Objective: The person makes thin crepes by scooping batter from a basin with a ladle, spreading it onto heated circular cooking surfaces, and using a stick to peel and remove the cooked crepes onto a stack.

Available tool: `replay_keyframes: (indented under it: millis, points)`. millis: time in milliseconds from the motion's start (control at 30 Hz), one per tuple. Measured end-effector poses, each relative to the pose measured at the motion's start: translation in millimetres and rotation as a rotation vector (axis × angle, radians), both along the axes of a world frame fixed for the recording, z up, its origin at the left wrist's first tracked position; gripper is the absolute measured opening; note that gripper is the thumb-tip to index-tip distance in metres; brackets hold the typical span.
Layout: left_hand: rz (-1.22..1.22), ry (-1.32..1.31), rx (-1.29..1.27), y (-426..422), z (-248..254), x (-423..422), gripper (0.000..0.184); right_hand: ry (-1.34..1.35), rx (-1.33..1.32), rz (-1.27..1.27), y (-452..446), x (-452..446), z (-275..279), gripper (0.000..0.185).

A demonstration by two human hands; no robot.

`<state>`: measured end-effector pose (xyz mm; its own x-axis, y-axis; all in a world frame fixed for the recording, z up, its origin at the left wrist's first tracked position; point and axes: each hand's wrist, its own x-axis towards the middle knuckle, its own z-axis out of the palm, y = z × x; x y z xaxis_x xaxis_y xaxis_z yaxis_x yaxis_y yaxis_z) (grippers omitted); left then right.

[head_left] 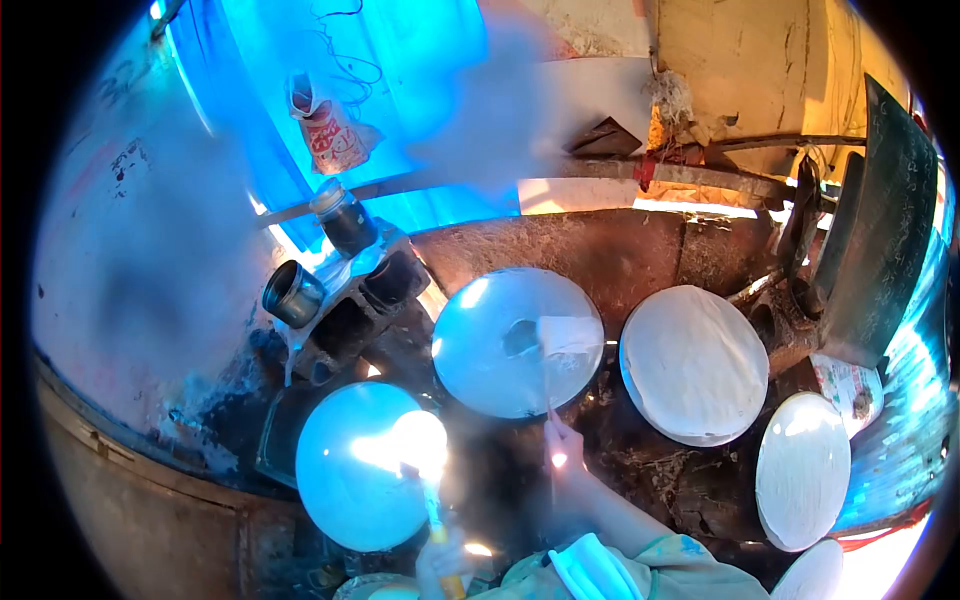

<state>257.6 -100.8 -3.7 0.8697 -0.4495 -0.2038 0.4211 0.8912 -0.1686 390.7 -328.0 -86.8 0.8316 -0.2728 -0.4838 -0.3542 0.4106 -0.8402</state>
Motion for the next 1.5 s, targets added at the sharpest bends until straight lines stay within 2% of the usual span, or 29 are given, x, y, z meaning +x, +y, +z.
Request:
replay_keyframes:
  millis: [33, 100, 167, 233, 300, 367, 433, 467, 567, 633, 667, 700, 767, 833, 867, 900, 967, 1000, 1033, 1067, 1100, 1167, 1200, 1233, 1300, 1367, 1400, 1433, 1500]
  points:
    - [-0.016, 0.014, -0.019, -3, 2, 1, 0.041, -0.036, 0.027, 0.103, -1, 1, 1, 0.037]
    - [-0.012, -0.005, 0.006, -6, 5, 2, 0.042, 0.042, -0.061, 0.057, -28, 9, 19, 0.036]
    - [-0.004, -0.026, 0.03, -5, 3, 1, 0.043, 0.005, -0.036, 0.002, -51, 10, 18, 0.035]
    - [-0.042, -0.059, 0.048, 0, -5, 0, 0.044, 0.048, 0.125, -0.13, -51, 0, 2, 0.037]
    - [-0.078, -0.098, 0.048, -2, -6, 6, 0.045, -0.003, 0.061, -0.008, -17, -19, -6, 0.035]
    - [-0.115, -0.131, 0.051, -5, 4, 11, 0.046, -0.048, 0.168, 0.13, -14, -18, -1, 0.036]
    - [-0.14, -0.139, 0.238, -7, 17, 19, 0.046, -0.003, -0.025, 0.142, -39, 5, -3, 0.034]
    - [-0.212, -0.182, 0.234, 0, 12, 27, 0.047, 0.023, -0.031, 0.073, -50, 12, 20, 0.029]
    - [-0.326, -0.305, 0.391, -3, 33, 60, 0.05, -0.028, 0.071, -0.025, -82, 39, 7, 0.026]
    - [-0.36, -0.298, 0.426, -21, 58, 83, 0.052, 0.048, 0.024, 0.313, -81, 26, 15, 0.038]
    - [-0.334, -0.322, 0.413, -32, 56, 98, 0.052, -0.002, 0.014, 0.379, -77, 14, 14, 0.036]
    - [-0.305, -0.345, 0.399, -44, 52, 112, 0.052, 0.074, 0.11, 0.413, -76, 4, 20, 0.035]
    - [-0.214, -0.286, 0.68, -76, 56, 133, 0.04, 0.125, 0.187, 0.501, -79, -20, 40, 0.035]
    - [-0.075, -0.234, 1.005, -108, 38, 148, 0.022, 0.013, 0.154, 0.535, -84, -31, 5, 0.038]
    - [-0.028, -0.28, 1.234, -120, 27, 152, 0.005, 0.017, 0.178, 0.391, -73, -34, 9, 0.04]
    - [0.032, -0.329, 1.27, -127, 3, 157, 0.005, -0.099, 0.258, 0.158, -51, -36, 13, 0.037]
    - [0.073, -0.148, 1.237, -149, -13, 147, 0.009, -0.333, -0.07, 0.204, -23, -33, -11, 0.029]
    - [0.095, -0.062, 1.19, -160, -32, 139, 0.009, -0.331, -0.07, 0.214, -19, -29, -45, 0.029]
    - [0.115, 0.024, 1.144, -169, -57, 131, 0.009, -0.088, 0.833, 0.03, -14, -24, -88, 0.031]
    - [0.182, 0.077, 0.938, -175, -83, 122, 0.009, 0.209, 1.714, -0.191, -10, -24, -110, 0.032]
    - [0.185, 0.084, 0.939, -166, -71, 120, 0.009, 0.217, 1.713, -0.191, -8, -24, -111, 0.032]
    - [-0.172, -0.163, 0.548, -125, -13, 120, 0.008, -0.229, 0.396, 0.357, -4, -16, -96, 0.03]
    - [-0.161, 0.01, 0.273, -104, 12, 126, 0.008, -0.055, 0.462, 0.353, -12, -18, -4, 0.031]
    - [-0.153, 0.088, -0.148, -88, 30, 127, 0.009, -0.116, 0.261, 0.316, -11, -23, 43, 0.033]
    - [-0.098, 0.01, -0.129, -79, 32, 122, 0.013, -0.358, 0.115, 0.222, -10, -26, 28, 0.043]
    - [-0.038, -0.016, 0.04, -84, 26, 119, 0.016, -0.388, 0.024, 0.059, -5, -22, 67, 0.037]
    - [-0.03, 0.01, 0.054, -81, 33, 119, 0.017, -0.429, -0.037, 0.045, -8, -16, 64, 0.035]
    - [-0.032, 0.017, 0.062, -77, 37, 117, 0.017, -0.332, -0.288, -0.004, -7, -2, 45, 0.031]
    - [-0.058, 0.109, -0.175, -70, 45, 115, 0.018, -0.698, -0.803, 0.092, -12, 11, 28, 0.03]
